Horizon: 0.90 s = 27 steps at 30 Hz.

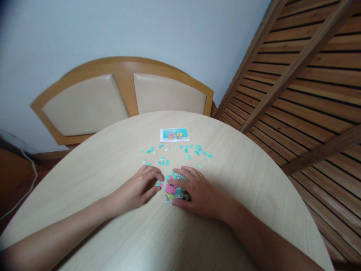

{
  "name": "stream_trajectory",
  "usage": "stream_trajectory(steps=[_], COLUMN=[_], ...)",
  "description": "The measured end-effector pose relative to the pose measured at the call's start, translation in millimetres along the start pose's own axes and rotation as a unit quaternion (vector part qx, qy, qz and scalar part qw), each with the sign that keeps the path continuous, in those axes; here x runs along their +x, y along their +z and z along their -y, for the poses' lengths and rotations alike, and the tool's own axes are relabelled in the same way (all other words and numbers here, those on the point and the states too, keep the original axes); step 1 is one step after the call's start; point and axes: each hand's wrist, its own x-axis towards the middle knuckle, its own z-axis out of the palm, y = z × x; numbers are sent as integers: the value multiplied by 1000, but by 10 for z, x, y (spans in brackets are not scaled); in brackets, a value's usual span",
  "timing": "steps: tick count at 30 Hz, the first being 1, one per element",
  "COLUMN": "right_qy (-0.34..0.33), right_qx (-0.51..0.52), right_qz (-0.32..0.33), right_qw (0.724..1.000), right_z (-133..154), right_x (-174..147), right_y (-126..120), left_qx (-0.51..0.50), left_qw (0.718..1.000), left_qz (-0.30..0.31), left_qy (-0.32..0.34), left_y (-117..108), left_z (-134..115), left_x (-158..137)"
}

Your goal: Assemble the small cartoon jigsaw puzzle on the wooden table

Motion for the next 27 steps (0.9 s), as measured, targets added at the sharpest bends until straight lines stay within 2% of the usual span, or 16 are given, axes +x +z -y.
stream_trajectory(steps=[5,15,20,27], right_qy=[0,1,5,6], right_qx=[9,2,2,-1], right_qz=[-5,-1,1,2], right_qw=[1000,1000,1000,1000], right_z=[12,-2,5,13], right_x=[3,0,4,7], right_y=[-8,6,-5,-3], left_qx=[7,-19,-28,50], left_qw=[1000,999,999,998], left_qz=[-7,10,-24,-24], left_qy=[-28,-35,-40,-38], left_y=[8,-4,71,83], left_z=[-32,-46,-78,-142], left_x=[-11,16,31,43])
